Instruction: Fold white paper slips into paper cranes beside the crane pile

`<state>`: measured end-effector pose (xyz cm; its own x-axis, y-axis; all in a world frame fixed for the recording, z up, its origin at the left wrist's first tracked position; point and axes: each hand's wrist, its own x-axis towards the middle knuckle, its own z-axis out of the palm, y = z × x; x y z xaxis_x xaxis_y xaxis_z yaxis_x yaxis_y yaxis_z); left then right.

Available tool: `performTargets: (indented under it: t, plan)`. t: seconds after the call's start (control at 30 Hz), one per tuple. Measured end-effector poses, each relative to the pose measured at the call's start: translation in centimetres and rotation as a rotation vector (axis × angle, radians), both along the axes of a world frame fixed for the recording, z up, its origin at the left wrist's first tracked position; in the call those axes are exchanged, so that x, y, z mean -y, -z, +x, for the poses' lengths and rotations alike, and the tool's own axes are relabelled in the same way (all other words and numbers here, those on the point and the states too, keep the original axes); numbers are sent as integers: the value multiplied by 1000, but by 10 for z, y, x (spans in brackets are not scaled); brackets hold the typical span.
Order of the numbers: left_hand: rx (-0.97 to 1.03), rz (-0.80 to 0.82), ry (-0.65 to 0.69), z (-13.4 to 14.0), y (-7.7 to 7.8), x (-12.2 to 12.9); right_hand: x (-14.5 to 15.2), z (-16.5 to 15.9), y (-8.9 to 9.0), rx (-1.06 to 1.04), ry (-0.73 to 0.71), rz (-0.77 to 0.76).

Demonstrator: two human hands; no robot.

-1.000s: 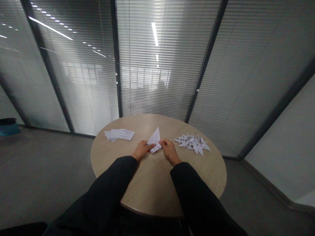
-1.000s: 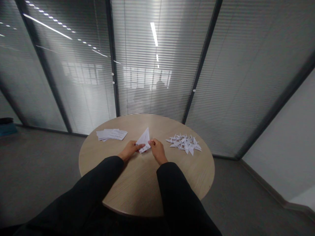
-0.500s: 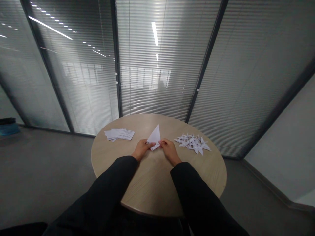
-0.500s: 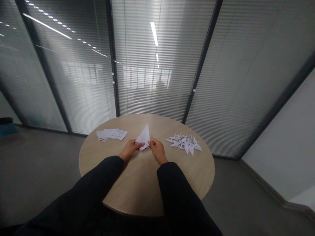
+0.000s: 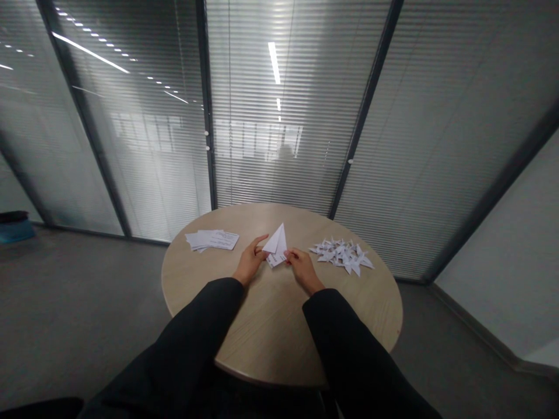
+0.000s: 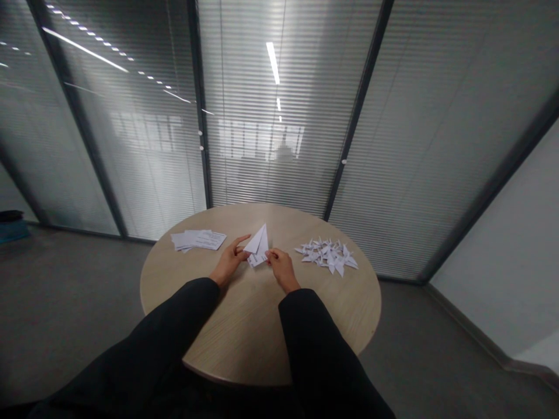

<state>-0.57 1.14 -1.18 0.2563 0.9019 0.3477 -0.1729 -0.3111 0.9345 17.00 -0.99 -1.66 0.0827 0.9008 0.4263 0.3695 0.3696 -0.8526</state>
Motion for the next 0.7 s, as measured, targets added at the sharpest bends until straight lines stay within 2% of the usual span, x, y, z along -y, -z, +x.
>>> performTargets:
  t: [0.2, 0.33, 0.5, 0.6, 0.7]
  plan:
    - [27, 21, -76, 1, 1, -4, 0, -3, 1, -40, -46, -23]
    - [38, -61, -144, 1, 2, -7, 4, -7, -1, 12, -95, -6]
    - [262, -215, -33, 2, -1, -1, 5, -8, -2, 24, -111, 8]
    - [324, -269, 8, 3, -5, 2, 5, -7, 0, 42, -132, 4]
    - [346, -293, 15, 4, -6, 3, 7, -7, 1, 90, -87, -3]
